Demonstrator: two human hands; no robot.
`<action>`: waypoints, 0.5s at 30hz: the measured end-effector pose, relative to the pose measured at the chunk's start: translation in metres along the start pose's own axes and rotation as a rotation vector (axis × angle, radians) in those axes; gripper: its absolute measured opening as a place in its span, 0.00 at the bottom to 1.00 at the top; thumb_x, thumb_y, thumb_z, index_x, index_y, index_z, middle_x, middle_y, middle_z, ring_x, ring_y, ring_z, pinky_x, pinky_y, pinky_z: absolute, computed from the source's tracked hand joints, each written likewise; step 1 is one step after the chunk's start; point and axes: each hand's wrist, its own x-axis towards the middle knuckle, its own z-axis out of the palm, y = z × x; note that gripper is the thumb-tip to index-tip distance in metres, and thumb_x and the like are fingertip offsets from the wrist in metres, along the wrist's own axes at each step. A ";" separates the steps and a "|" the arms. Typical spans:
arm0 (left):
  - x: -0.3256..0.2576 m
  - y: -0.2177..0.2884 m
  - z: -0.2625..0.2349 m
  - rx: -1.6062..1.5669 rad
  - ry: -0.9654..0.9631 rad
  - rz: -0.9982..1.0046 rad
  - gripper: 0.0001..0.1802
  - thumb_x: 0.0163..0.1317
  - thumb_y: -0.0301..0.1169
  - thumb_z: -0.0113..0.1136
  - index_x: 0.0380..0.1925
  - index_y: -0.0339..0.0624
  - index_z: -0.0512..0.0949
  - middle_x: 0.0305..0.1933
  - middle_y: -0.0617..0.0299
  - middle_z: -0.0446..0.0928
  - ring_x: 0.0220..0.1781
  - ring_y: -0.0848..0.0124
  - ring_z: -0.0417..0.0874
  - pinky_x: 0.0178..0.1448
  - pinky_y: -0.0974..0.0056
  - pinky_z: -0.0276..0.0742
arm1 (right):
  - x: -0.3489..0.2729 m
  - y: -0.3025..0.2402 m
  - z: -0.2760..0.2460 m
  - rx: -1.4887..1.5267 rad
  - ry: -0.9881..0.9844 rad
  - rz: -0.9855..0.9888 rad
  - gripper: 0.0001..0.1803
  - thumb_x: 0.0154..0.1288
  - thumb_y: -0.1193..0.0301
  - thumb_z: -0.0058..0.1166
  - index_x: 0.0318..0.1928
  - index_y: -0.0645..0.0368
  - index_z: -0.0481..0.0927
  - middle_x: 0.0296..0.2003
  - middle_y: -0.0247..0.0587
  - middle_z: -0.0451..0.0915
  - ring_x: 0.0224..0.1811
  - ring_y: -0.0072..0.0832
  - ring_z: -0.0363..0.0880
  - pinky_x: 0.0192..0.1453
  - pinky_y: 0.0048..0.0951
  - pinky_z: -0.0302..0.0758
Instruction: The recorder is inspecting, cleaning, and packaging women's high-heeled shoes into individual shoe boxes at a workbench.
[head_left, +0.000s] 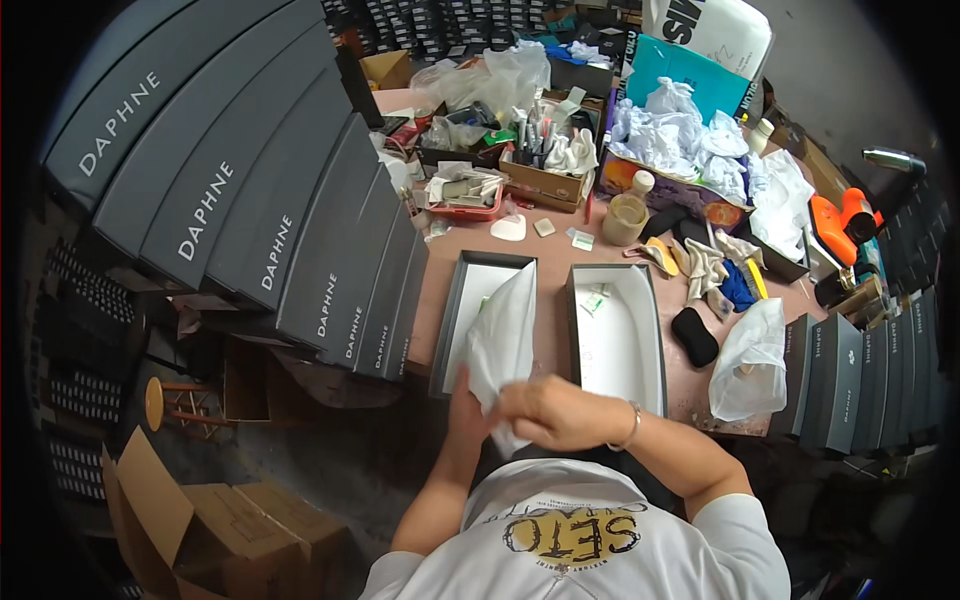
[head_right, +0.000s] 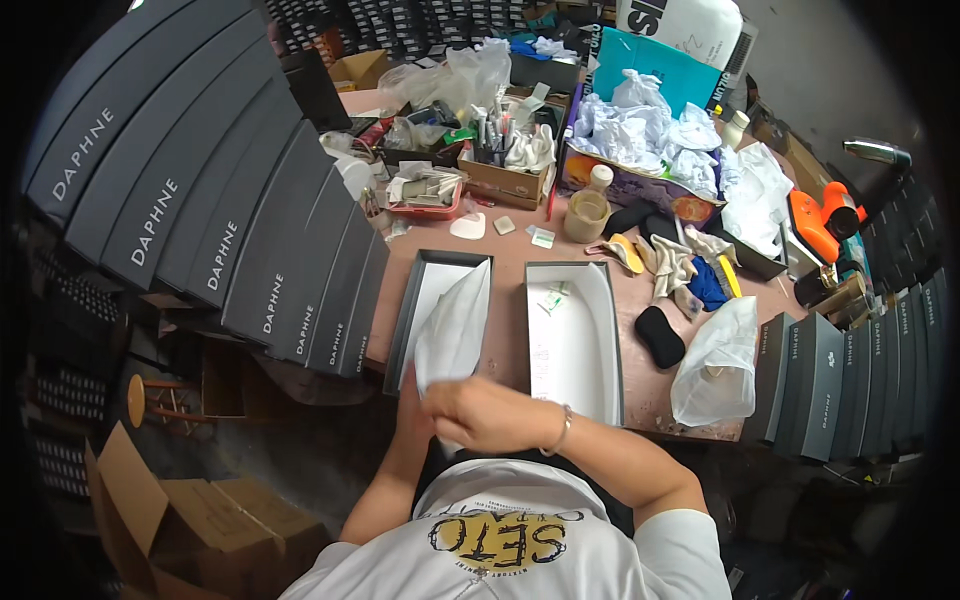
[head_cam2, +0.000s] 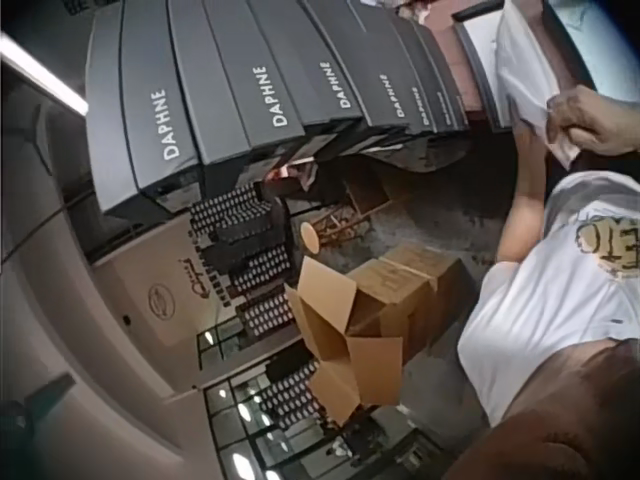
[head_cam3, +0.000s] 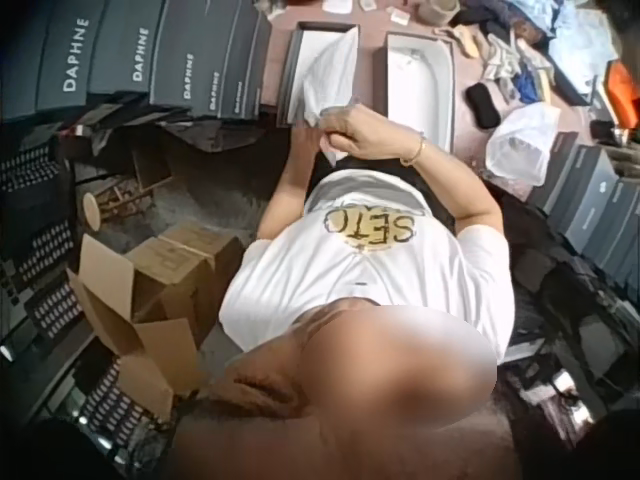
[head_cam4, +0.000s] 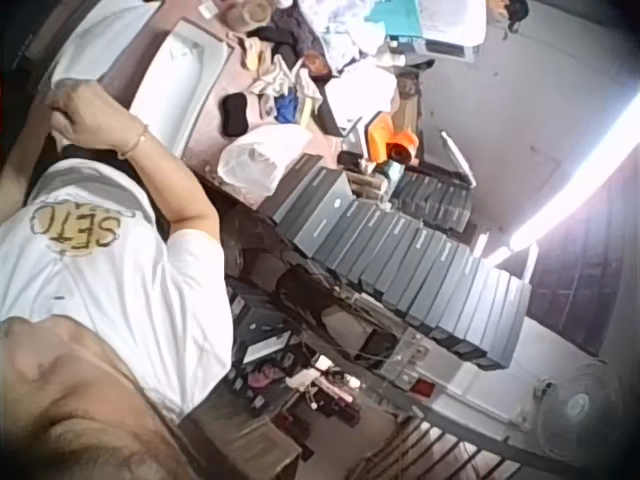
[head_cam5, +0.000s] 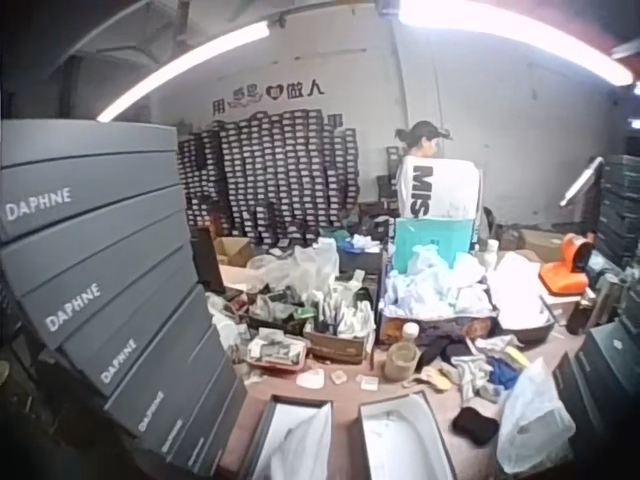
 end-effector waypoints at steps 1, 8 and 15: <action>0.014 -0.011 -0.009 -0.065 0.193 -0.026 0.24 0.73 0.46 0.38 0.56 0.42 0.73 0.56 0.58 0.76 0.60 0.65 0.75 0.66 0.57 0.69 | -0.015 -0.002 0.001 0.098 -0.068 0.010 0.10 0.60 0.75 0.45 0.37 0.67 0.79 0.32 0.52 0.77 0.36 0.47 0.78 0.46 0.40 0.75; -0.029 -0.033 0.073 0.333 0.151 0.343 0.26 0.62 0.31 0.60 0.60 0.38 0.66 0.57 0.55 0.73 0.57 0.64 0.77 0.63 0.57 0.73 | -0.116 0.053 -0.004 0.546 0.487 0.639 0.36 0.67 0.48 0.53 0.62 0.67 0.68 0.47 0.46 0.80 0.51 0.32 0.78 0.53 0.30 0.75; -0.027 -0.068 0.087 1.209 -0.198 0.530 0.33 0.58 0.21 0.62 0.63 0.31 0.62 0.60 0.53 0.69 0.62 0.66 0.70 0.67 0.61 0.64 | -0.121 0.085 -0.021 0.382 0.820 0.539 0.35 0.56 0.59 0.65 0.59 0.69 0.71 0.55 0.51 0.75 0.51 0.34 0.77 0.56 0.34 0.74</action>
